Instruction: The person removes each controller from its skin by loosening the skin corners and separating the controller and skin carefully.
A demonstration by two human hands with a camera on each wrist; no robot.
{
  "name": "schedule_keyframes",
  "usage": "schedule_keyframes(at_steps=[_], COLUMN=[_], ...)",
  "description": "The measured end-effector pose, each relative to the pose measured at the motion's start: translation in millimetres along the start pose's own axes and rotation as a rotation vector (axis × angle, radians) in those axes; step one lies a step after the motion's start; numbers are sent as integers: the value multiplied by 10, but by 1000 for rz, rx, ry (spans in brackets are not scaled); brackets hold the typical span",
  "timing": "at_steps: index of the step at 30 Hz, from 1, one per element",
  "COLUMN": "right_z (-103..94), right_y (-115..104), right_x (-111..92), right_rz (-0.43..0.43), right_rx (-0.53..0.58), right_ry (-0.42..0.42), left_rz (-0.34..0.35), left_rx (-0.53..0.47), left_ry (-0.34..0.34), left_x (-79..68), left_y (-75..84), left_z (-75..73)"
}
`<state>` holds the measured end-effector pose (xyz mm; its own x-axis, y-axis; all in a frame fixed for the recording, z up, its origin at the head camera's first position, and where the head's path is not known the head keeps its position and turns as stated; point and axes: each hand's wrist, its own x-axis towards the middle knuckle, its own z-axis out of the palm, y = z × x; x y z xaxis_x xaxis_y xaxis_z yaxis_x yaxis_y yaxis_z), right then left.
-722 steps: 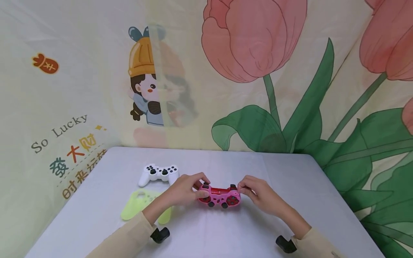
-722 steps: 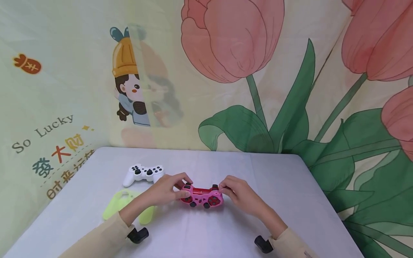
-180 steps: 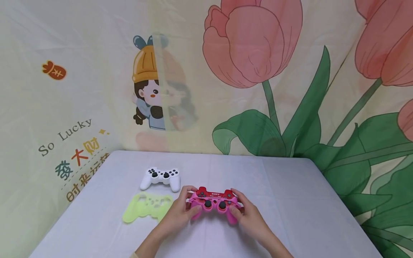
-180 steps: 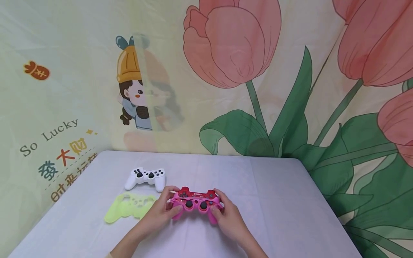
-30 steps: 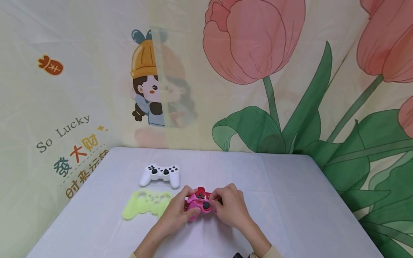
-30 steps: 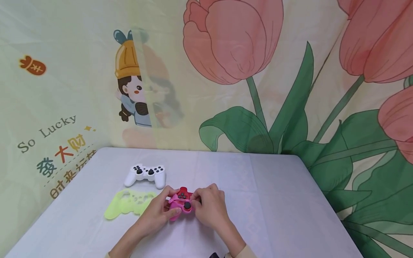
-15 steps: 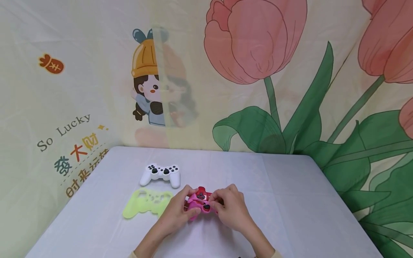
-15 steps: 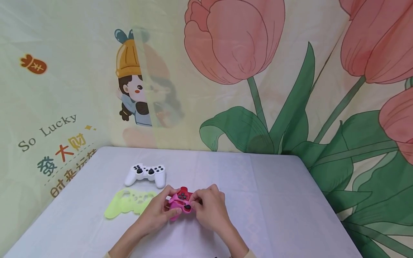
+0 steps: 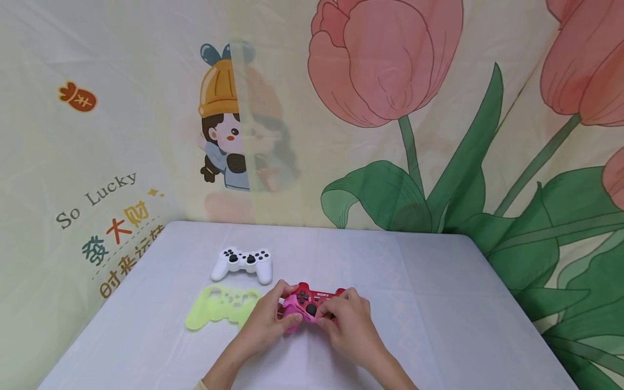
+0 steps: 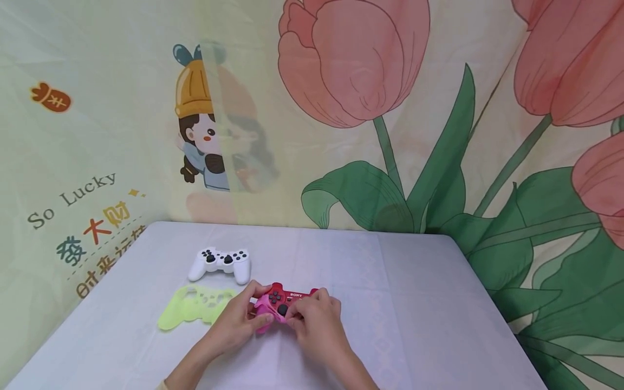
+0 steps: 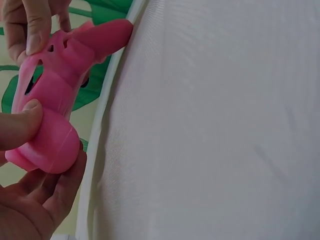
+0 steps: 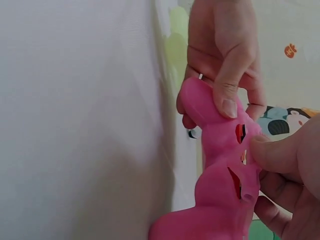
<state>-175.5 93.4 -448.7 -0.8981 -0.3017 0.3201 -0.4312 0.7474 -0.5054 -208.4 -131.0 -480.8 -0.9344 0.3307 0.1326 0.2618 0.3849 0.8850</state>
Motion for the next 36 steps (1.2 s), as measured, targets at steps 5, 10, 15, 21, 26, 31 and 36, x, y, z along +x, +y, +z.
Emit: schedule_keyframes(at_steps=[5, 10, 15, 21, 26, 31, 36], right_z=[44, 62, 77, 78, -26, -181, -269], right_y=[-40, -59, -54, 12, 123, 259, 412], right_x=[-69, -107, -68, -55, -73, -103, -159], right_rz=[-17, -83, -113, -141, -102, 69, 197], right_rx=[-68, -162, -213, -149, -4, 99, 215], right_ry=[18, 101, 171, 215, 123, 46, -52], left_rz=[-11, -14, -6, 11, 2, -7, 2], left_rx=[9, -5, -18, -29, -14, 12, -17], left_ry=[-11, -18, -22, -22, -26, -25, -19], left_x=[11, 21, 13, 2, 6, 11, 0], left_y=[-19, -26, -24, -18, -1, -6, -17], left_z=[-8, -5, -2, -10, -11, -11, -15])
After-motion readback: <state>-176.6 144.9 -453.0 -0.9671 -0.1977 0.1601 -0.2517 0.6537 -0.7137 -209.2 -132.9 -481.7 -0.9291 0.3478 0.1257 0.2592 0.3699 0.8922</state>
